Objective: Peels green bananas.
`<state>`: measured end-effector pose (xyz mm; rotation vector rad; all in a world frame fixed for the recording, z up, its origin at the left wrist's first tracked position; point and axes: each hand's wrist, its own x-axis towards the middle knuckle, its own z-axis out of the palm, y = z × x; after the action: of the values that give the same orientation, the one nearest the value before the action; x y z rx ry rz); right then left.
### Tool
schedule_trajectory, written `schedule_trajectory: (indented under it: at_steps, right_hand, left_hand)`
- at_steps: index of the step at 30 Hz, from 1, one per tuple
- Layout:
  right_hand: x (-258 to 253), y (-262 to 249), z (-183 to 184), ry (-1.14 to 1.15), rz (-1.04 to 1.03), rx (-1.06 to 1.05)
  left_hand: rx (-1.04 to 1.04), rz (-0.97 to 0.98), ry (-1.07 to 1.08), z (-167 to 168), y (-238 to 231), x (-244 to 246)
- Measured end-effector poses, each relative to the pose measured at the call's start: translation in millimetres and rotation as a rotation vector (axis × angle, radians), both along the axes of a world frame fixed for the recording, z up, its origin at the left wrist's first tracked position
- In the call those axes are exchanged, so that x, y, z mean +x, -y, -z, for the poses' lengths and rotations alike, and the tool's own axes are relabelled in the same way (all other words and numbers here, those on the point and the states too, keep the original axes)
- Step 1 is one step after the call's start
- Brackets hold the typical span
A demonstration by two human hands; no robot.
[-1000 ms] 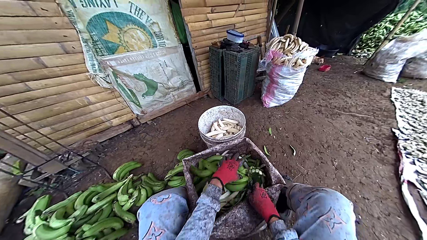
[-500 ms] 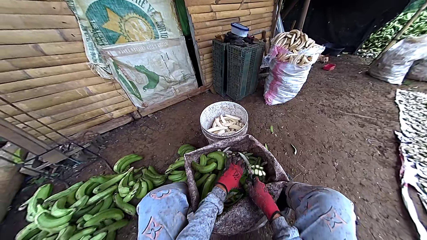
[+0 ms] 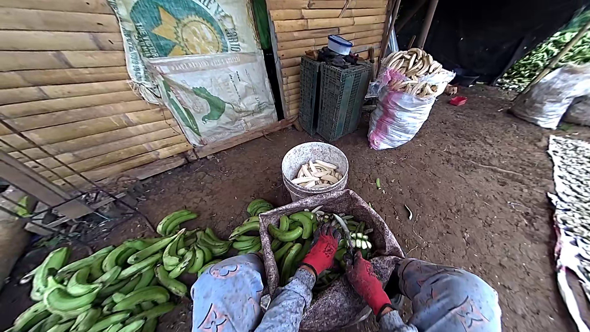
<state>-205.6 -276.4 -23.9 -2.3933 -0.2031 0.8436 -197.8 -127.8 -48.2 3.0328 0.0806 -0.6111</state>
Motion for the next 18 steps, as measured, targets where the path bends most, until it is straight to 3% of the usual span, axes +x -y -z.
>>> schedule_trajectory:
  at_steps: [8, 14, 18]
  right_hand:
    - [32.9, 2.1, 16.7, -0.195, -0.054, 0.138]
    - [34.3, -24.1, -11.6, -0.069, -0.298, -0.215]
    - [30.9, -10.7, -1.1, -0.025, -0.284, -0.147]
  left_hand:
    - [-0.022, -0.02, 0.014, 2.4, 1.6, -4.0]
    - [0.005, 0.049, 0.059, 5.6, 7.5, -2.5]
    - [-0.1, 0.113, 0.007, -8.7, -7.2, 0.9]
